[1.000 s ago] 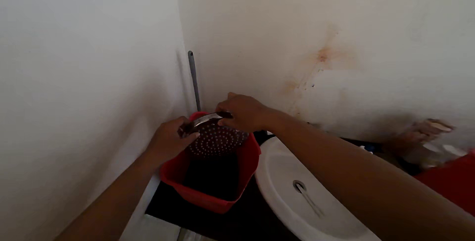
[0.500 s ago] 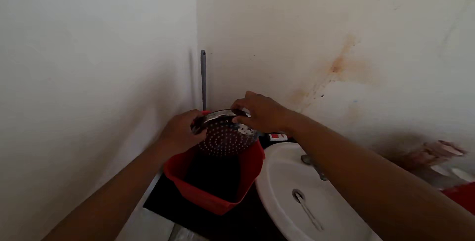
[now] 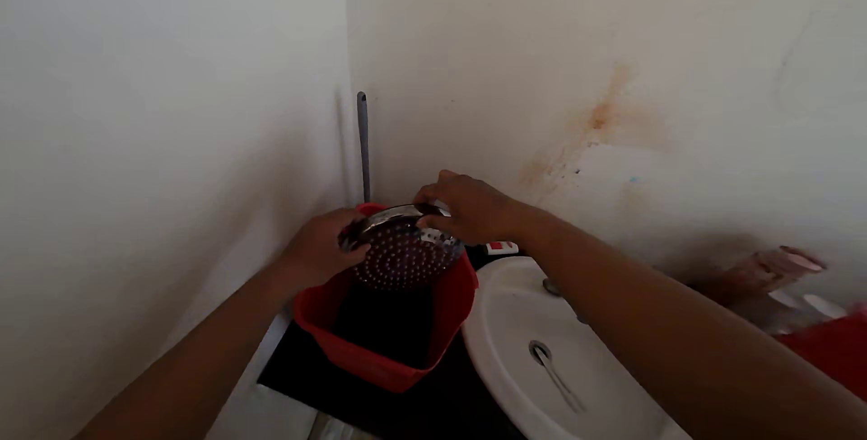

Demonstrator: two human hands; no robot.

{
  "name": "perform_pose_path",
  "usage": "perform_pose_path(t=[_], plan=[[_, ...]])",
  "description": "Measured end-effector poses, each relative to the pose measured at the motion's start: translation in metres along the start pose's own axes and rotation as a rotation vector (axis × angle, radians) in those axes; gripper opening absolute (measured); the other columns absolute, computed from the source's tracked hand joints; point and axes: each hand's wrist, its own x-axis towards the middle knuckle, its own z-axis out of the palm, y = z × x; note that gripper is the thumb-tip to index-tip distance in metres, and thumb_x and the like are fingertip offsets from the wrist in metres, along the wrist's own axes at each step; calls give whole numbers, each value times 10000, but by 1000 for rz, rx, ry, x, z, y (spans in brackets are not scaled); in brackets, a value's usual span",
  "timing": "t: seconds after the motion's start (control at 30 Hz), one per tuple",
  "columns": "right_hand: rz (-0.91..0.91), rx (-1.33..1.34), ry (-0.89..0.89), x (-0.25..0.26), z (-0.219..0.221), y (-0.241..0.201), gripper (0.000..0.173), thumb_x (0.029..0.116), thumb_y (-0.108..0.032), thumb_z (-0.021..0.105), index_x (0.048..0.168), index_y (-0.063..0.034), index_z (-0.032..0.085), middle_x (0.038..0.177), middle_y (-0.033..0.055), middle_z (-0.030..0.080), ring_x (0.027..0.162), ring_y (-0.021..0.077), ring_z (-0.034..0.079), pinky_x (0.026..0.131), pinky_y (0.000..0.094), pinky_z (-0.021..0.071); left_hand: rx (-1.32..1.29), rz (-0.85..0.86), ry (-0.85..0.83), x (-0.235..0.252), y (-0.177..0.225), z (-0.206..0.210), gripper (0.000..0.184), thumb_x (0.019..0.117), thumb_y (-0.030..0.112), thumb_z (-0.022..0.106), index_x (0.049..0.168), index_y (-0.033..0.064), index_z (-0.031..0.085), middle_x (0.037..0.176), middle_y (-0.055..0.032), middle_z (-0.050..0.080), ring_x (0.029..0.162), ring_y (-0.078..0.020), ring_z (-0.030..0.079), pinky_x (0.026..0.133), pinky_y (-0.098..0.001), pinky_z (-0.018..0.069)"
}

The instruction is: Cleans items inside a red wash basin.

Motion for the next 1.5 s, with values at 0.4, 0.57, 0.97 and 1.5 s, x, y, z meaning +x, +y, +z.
perform_pose_path(t=[0.4, 0.57, 0.97, 1.5], plan=[[-27, 133, 21, 4, 2, 16, 302, 998, -363, 685, 1213, -152, 703, 1048, 56, 668, 936, 187, 637, 823, 404, 549, -284, -69, -18, -2, -4, -7, 473, 872, 227, 842, 1311, 165, 675, 1098, -15, 728, 921, -127, 698, 826, -353, 608], [14, 70, -27, -2, 10, 11, 339, 976, -399, 705, 1236, -182, 706, 1052, 91, 641, 957, 242, 644, 820, 468, 568, -202, -57, -46, -5, -5, 6, 275, 905, 286, 808, 1122, 139, 725, 976, 1, 732, 851, -105, 701, 783, -342, 612], [177, 452, -316, -1, 69, 30, 493, 1048, -435, 577, 1395, -86, 607, 1319, 108, 670, 1185, 228, 660, 1042, 454, 526, 368, 603, 124, -16, -20, 56, 190, 993, 276, 650, 1099, 153, 748, 978, -1, 712, 951, -202, 665, 877, -413, 554], [-100, 180, -470, 70, 125, 12, 269, 997, -295, 694, 1087, -50, 759, 936, 103, 737, 869, 226, 699, 854, 484, 566, 441, 660, 251, -47, -41, 79, 148, 1014, 165, 589, 1050, 175, 732, 962, 2, 707, 939, -204, 666, 942, -428, 535]])
